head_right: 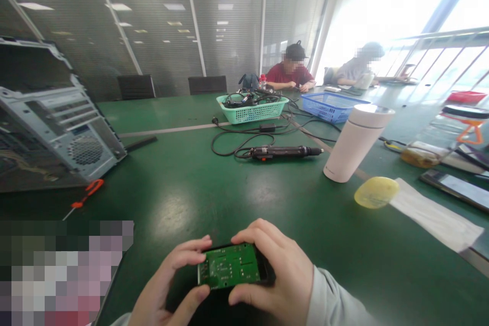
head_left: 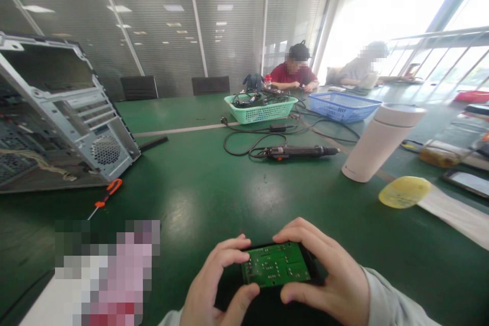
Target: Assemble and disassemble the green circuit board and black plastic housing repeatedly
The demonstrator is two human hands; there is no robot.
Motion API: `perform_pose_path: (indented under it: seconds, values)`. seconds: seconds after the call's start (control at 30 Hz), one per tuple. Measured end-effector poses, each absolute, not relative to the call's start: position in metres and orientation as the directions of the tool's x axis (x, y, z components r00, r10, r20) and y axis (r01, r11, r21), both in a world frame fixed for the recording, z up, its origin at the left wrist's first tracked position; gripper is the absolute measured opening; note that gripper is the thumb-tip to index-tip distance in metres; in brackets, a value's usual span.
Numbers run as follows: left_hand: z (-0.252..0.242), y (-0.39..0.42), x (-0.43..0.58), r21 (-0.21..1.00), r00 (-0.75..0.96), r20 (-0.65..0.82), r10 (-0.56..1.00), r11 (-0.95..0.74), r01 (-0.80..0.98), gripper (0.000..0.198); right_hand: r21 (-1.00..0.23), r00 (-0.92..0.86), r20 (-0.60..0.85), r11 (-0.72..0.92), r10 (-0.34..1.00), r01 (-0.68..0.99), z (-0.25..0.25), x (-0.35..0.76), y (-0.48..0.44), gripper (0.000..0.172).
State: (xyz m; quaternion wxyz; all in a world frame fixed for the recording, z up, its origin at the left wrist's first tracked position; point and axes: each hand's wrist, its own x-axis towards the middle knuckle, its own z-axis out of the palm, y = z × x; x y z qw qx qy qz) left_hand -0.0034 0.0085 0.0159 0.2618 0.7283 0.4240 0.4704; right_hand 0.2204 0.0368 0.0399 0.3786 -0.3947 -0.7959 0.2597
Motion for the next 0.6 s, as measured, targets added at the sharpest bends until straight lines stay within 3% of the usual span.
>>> perform_pose_path:
  seconds: [0.17, 0.33, 0.4, 0.5, 0.6]
  values:
    - [0.019, 0.009, -0.002, 0.71, 0.199, 0.534, 0.821, -0.564, 0.422, 0.028, -0.561, -0.446, 0.506, 0.675, 0.738, 0.48, 0.042, 0.223, 0.038, 0.041]
    - [0.019, 0.009, 0.001, 0.448, 0.328, 0.611, 0.721, -0.656, 0.608, 0.05, -0.281, -0.558, 0.561, 0.775, 0.611, 0.566, 0.049, 0.222, 0.033, 0.027]
    - [0.019, 0.009, 0.0, 0.37, 0.357, 0.628, 0.691, -0.669, 0.644, 0.043, -0.174, -0.606, 0.562, 0.796, 0.563, 0.58, 0.05, 0.22, 0.028, 0.03]
    - [0.017, 0.008, -0.003, 0.387, 0.342, 0.632, 0.695, -0.666, 0.638, 0.027, -0.111, -0.628, 0.559, 0.799, 0.542, 0.591, 0.05, 0.218, 0.024, 0.036]
    - [0.016, 0.009, -0.008, 0.473, 0.307, 0.616, 0.726, -0.652, 0.593, 0.033, -0.183, -0.585, 0.576, 0.787, 0.571, 0.589, 0.046, 0.22, 0.027, 0.034]
